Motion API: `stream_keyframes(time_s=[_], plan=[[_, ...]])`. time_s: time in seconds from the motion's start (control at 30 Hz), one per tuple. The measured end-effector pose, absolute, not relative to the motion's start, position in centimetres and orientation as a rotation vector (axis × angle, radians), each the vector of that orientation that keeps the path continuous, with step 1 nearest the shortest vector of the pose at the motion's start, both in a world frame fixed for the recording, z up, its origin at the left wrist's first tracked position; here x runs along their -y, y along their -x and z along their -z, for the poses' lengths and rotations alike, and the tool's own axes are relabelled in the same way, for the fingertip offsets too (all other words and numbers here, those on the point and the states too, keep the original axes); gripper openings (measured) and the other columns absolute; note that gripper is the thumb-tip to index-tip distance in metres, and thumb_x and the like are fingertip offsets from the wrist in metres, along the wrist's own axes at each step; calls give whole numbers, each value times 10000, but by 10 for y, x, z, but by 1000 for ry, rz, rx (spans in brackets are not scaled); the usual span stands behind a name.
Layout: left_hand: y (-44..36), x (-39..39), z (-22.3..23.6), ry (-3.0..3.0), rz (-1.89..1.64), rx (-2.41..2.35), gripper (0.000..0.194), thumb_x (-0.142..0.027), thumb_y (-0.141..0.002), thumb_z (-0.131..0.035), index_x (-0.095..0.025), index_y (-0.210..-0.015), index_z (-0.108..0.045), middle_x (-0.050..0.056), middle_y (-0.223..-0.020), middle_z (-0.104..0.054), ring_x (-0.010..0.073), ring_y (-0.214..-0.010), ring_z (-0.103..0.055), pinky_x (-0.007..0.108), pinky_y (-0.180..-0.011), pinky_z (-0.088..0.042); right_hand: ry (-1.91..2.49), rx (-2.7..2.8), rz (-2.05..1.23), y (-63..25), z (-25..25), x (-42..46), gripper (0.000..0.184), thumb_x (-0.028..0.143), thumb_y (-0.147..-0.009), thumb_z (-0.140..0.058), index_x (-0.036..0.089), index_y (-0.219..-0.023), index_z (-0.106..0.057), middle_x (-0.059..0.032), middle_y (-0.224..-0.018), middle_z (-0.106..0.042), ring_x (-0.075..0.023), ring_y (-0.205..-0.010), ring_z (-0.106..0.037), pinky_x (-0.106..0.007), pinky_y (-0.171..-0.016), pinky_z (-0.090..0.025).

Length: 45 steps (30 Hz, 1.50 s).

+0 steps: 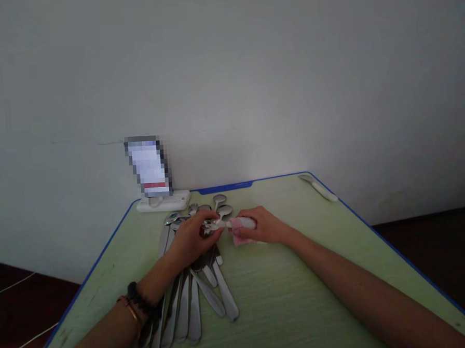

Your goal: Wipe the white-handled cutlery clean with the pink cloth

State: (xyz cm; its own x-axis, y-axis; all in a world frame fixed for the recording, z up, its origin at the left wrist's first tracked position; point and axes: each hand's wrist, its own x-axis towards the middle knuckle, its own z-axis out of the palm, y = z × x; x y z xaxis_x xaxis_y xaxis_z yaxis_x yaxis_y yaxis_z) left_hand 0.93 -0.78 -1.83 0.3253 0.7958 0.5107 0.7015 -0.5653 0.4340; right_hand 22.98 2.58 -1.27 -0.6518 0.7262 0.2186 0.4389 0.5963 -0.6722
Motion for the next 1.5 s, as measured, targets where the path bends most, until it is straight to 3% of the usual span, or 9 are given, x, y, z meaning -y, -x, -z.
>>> stream_keyframes(time_s=[0.13, 0.3, 0.47, 0.7, 0.9, 1.07, 1.27, 1.5], plan=[[-11, 10, 18, -2323, -1223, -1323, 198, -313, -805, -572, -220, -979, -563, 24, -1000, -684, 151, -810, -666, 261, -714, -542, 970, 2362, -682, -227, 12, -25, 322, 449, -778, -540, 136, -746, -610, 0, -630, -557, -99, -573, -458, -206, -541, -308], [-12, 7, 21, -1954, -1416, -1340, 255, -329, -812, -573, -194, -1008, -481, 34, -909, -708, 113, -553, -651, 227, -508, -544, 972, 2363, -586, -224, 14, -24, 304, 431, -789, -535, 140, -735, -605, -18, -661, -578, -106, -595, -467, -216, -571, -313], [-11, 6, 23, -2086, -1362, -1274, 329, -305, -787, -603, -186, -1058, -460, 64, -942, -699, 173, -805, -675, 276, -636, -564, 979, 2346, -614, -226, 15, -24, 345, 460, -776, -539, 138, -660, -583, 19, -572, -506, -82, -534, -427, -204, -523, -277], [-11, 8, 15, -2193, -1143, -1224, 403, -346, -735, -656, -202, -1076, -499, 77, -1084, -622, 197, -930, -628, 289, -665, -552, 987, 2254, -793, -230, 14, -26, 397, 487, -773, -514, 133, -596, -546, 45, -492, -411, -62, -472, -355, -196, -460, -241], [-10, 6, 14, -2339, -1124, -1222, 273, -341, -777, -611, -208, -1010, -562, 47, -1006, -641, 193, -960, -600, 338, -834, -494, 952, 2244, -902, -232, 15, -26, 384, 469, -777, -512, 132, -597, -551, 46, -479, -422, -59, -454, -359, -189, -447, -242], [-9, 6, 15, -2276, -1124, -1264, 267, -357, -757, -632, -212, -972, -573, 34, -962, -649, 180, -875, -619, 298, -771, -506, 933, 2292, -817, -230, 14, -25, 389, 483, -796, -485, 140, -620, -539, 45, -501, -416, -65, -472, -360, -196, -463, -243], [-12, 8, 13, -1929, -1150, -1382, 277, -379, -754, -607, -187, -940, -534, 28, -931, -623, 108, -567, -580, 232, -517, -497, 1020, 2326, -643, -223, 12, -22, 336, 485, -767, -540, 153, -719, -563, 11, -611, -522, -94, -556, -418, -215, -531, -286], [-12, 9, 14, -1858, -1247, -1313, 250, -346, -778, -581, -194, -944, -473, 22, -920, -591, 83, -532, -539, 225, -513, -500, 1028, 2312, -632, -220, 13, -21, 353, 488, -743, -580, 156, -862, -596, -27, -748, -607, -127, -646, -503, -237, -600, -345]])
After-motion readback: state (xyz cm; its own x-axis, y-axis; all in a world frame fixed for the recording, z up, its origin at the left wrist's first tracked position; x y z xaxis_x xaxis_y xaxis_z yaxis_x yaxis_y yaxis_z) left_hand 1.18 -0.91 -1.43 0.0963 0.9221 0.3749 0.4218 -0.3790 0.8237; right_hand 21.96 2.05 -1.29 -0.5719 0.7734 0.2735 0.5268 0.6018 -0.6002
